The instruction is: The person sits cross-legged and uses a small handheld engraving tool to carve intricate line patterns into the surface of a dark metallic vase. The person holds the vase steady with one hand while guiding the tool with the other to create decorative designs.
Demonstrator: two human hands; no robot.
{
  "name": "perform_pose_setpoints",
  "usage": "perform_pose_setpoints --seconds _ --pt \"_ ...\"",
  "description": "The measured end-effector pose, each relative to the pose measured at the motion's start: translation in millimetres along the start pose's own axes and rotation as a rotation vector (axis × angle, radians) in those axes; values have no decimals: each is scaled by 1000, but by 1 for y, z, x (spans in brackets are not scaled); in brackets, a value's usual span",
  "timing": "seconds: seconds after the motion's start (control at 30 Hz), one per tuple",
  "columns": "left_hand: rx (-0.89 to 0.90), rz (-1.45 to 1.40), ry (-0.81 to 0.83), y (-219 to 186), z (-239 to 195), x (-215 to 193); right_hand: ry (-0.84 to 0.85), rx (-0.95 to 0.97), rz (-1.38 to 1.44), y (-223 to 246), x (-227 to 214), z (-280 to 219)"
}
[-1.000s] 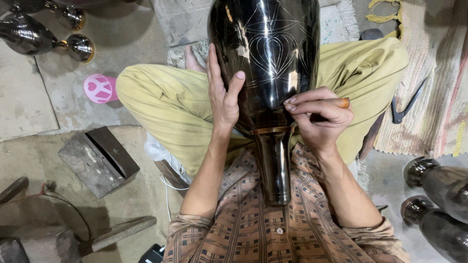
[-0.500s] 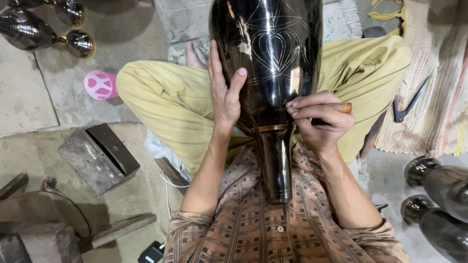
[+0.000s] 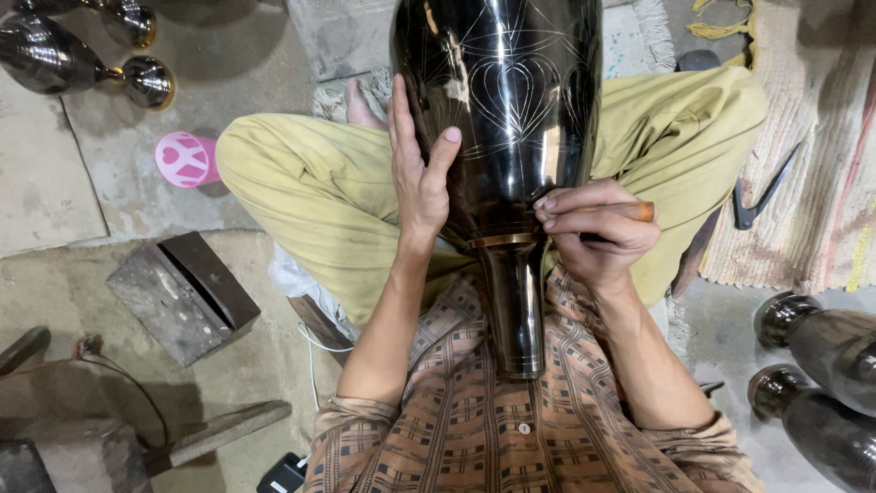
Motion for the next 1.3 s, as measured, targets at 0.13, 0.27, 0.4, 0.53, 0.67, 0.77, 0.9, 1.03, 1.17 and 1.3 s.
perform_pose_setpoints --seconds 0.13,0.27,0.4,0.53,0.67,0.77,0.9,1.03,1.17,1.3 --pt "-30 3 13 2 0 1 3 -36 -6 1 0 -1" --pt "-129 -21 50 6 -1 5 3 -48 -1 0 0 -3" --pt "-138 -58 47 -1 1 4 16 -38 22 0 -1 -2" --pt "-129 -67 42 -7 2 2 9 -43 -19 -1 -1 -9" --pt "-124 -89 39 -11 2 1 -55 55 173 -18 -8 -17" --pt "-125 -100 42 -11 3 1 -258 185 386 -41 -35 -19" --pt "-84 -139 44 -13 3 1 -339 279 432 -58 -71 -18" --pt "-99 -112 47 -12 2 0 -379 430 463 -68 -88 -27" --pt "-133 -122 62 -9 5 0 -345 510 420 -72 -84 -39" --pt "-17 86 -10 -28 13 -11 -209 509 210 -56 -69 -37"
Point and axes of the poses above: each hand's wrist, its own z-axis towards the middle knuckle, its own x-axis out of the palm, y = z × x, the point moved 6 cm from there along z, towards the middle knuckle, and after that the axes turned 5 degrees about x, right-handed, at the moved point
